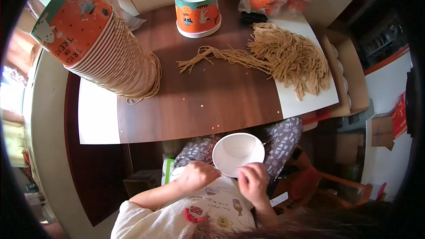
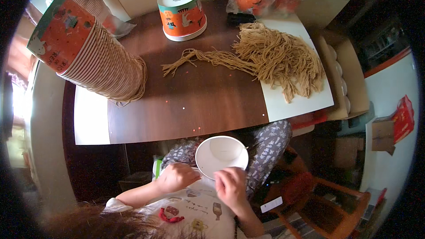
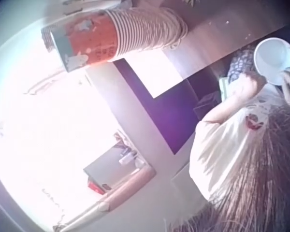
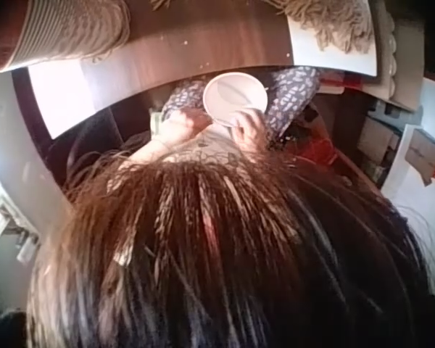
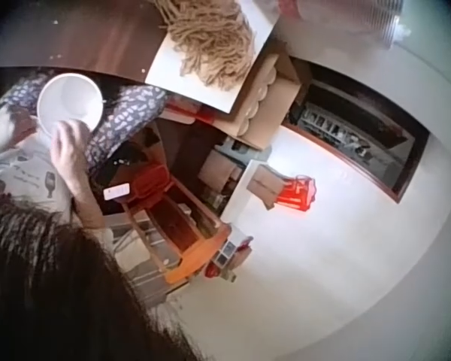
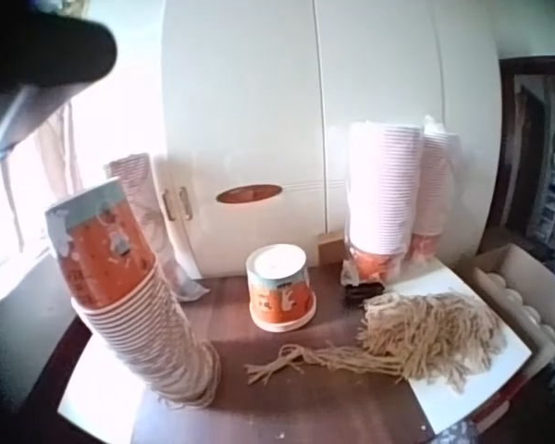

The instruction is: Threading yarn through pre-punched holes in paper buckets to create handles.

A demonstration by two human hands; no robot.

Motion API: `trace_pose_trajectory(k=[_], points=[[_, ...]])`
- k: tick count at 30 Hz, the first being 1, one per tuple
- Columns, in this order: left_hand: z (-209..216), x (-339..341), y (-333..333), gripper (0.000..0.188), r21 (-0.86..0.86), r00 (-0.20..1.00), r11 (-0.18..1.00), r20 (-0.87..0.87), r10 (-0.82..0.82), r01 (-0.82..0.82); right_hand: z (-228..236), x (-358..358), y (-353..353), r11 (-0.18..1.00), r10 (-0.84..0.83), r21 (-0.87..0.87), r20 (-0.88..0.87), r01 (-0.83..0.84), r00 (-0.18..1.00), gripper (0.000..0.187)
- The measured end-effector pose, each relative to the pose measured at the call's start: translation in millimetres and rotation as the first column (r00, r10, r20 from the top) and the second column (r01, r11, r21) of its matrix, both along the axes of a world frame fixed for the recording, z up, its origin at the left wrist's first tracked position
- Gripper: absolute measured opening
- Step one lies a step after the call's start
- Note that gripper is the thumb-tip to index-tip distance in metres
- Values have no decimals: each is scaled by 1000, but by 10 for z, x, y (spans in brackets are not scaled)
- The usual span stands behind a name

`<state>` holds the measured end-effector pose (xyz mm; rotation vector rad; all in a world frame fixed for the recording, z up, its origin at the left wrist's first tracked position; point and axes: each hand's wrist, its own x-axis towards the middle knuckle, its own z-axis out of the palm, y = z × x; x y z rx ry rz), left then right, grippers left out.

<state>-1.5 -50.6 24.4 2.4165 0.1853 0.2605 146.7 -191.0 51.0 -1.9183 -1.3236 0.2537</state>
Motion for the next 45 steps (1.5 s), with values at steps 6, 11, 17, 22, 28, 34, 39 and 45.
trace_pose_trajectory(k=[6, 11, 17, 22, 28, 34, 39, 45], points=[[227, -38, 61, 10, 96, 994, 990, 25, -106, 104, -282, -231, 154, 954, 187, 17, -816, -301, 546, 22], [118, -112, 52, 12, 5, 999, 1000, -33, -21, 21, -338, -179, 124, 892, 187, -122, -779, -436, 599, 21], [-72, -124, -32, 14, 11, 997, 999, -71, 32, -31, -462, -70, 72, 916, 160, -204, -601, -344, 783, 9], [-639, -207, -117, 21, -344, 915, 859, -282, 290, -378, -668, -26, 170, 945, 17, -276, -491, -174, 871, 7], [-966, -201, -199, 19, -715, 812, 392, -554, 186, -578, -876, -48, 209, 927, 61, -312, -424, -209, 904, 5], [-1020, -183, -268, 17, -811, 849, 251, -513, 127, -528, -918, -41, 220, 908, 62, -359, -397, -217, 916, 5], [-946, -145, -254, 16, -814, 855, 267, -509, 97, -515, -965, -54, 220, 933, 66, -300, -404, -200, 912, 6], [-898, -134, -238, 17, -817, 859, 276, -505, 80, -506, -988, -62, 217, 925, 72, -316, -402, -212, 913, 8]])
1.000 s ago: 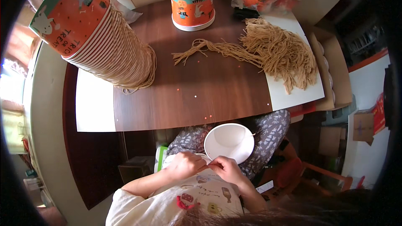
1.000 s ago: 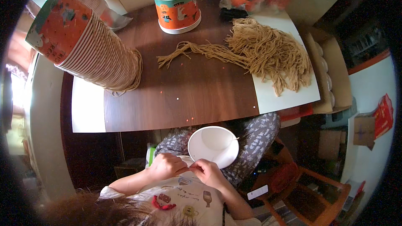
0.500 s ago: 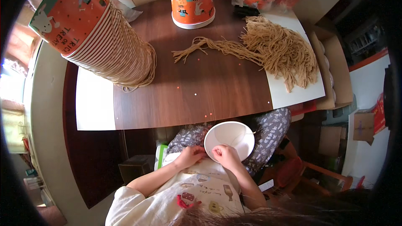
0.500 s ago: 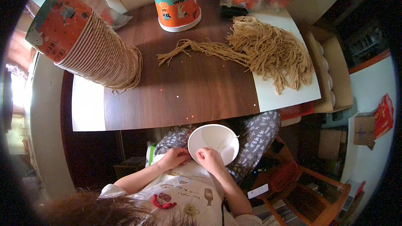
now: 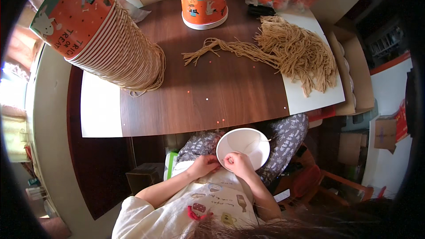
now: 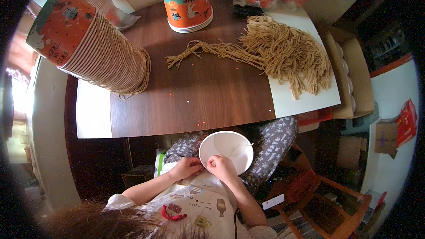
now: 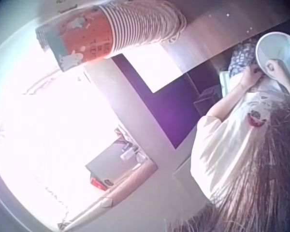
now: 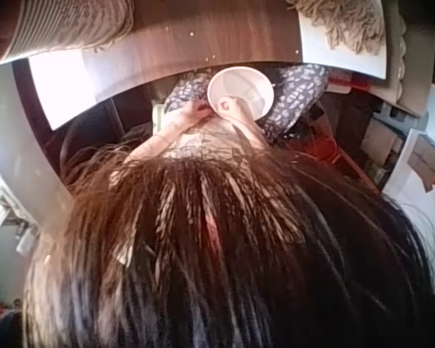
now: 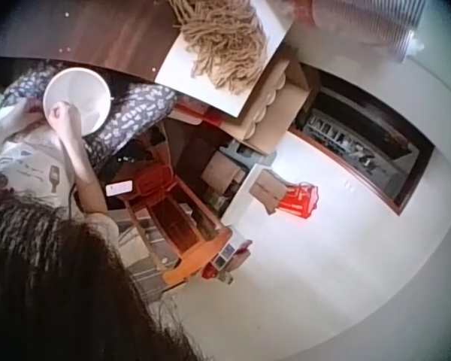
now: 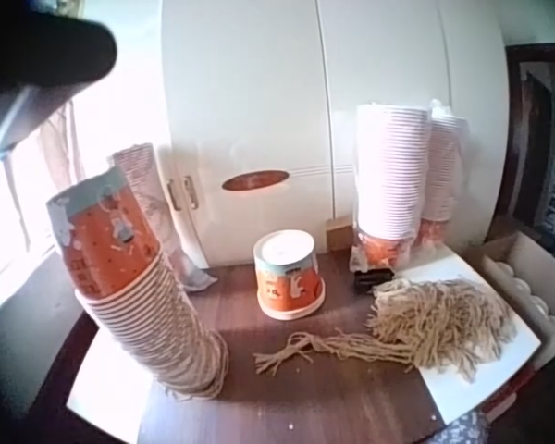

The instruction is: Threading yarn through pre-punched holes in paper buckets to create handles.

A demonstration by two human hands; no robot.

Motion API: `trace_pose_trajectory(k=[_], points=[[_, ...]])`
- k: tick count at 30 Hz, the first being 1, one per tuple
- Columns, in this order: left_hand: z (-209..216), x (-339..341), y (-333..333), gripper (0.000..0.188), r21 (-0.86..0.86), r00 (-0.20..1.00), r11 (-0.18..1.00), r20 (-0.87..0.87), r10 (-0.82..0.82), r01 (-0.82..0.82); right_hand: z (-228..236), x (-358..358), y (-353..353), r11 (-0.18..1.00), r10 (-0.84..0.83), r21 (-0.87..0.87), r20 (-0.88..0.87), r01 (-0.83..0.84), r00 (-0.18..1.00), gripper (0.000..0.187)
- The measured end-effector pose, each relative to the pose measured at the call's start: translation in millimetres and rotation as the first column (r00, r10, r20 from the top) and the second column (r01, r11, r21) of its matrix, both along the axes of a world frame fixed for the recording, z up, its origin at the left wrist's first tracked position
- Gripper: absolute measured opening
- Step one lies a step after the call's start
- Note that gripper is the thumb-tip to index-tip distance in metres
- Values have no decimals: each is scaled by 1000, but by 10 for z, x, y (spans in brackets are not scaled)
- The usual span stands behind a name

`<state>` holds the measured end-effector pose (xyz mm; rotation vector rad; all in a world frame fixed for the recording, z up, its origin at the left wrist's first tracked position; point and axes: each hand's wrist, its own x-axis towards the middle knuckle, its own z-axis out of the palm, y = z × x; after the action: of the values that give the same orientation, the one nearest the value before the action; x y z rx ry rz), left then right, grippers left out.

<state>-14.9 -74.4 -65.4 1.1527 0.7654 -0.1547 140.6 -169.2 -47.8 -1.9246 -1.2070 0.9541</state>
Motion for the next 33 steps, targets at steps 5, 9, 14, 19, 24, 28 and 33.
trace_pose_trajectory(k=[5, 9, 14, 19, 24, 28, 33], points=[[37, 14, -5, 18, 23, 1000, 1000, -19, 12, -12, -25, -8, 1, 1000, 3, -18, 16, -3, 1000, 9], [-77, -9, -40, 19, 108, 999, 994, 30, 17, -21, -20, -17, 15, 999, 12, -36, 2, -12, 1000, 9], [-107, 20, -58, 19, 167, 1000, 986, -16, 6, -3, -43, -22, 19, 999, 10, -36, 1, -10, 1000, 9], [54, 89, -32, 20, 283, 995, 955, -76, -68, 87, -44, -8, 22, 998, 21, -52, 2, -20, 1000, 11], [54, 89, -47, 20, 314, 996, 947, -74, -52, 72, 54, 20, 12, 997, 39, -69, -32, -41, 999, 18], [-100, 34, -80, 16, 317, 998, 947, 49, 35, -49, 303, 74, -80, 963, 267, -44, 322, -267, 908, 30], [15, 49, 4, 12, 195, 982, 967, 130, 140, -164, 328, 11, -187, 928, 371, -170, 519, -332, 770, 25]])
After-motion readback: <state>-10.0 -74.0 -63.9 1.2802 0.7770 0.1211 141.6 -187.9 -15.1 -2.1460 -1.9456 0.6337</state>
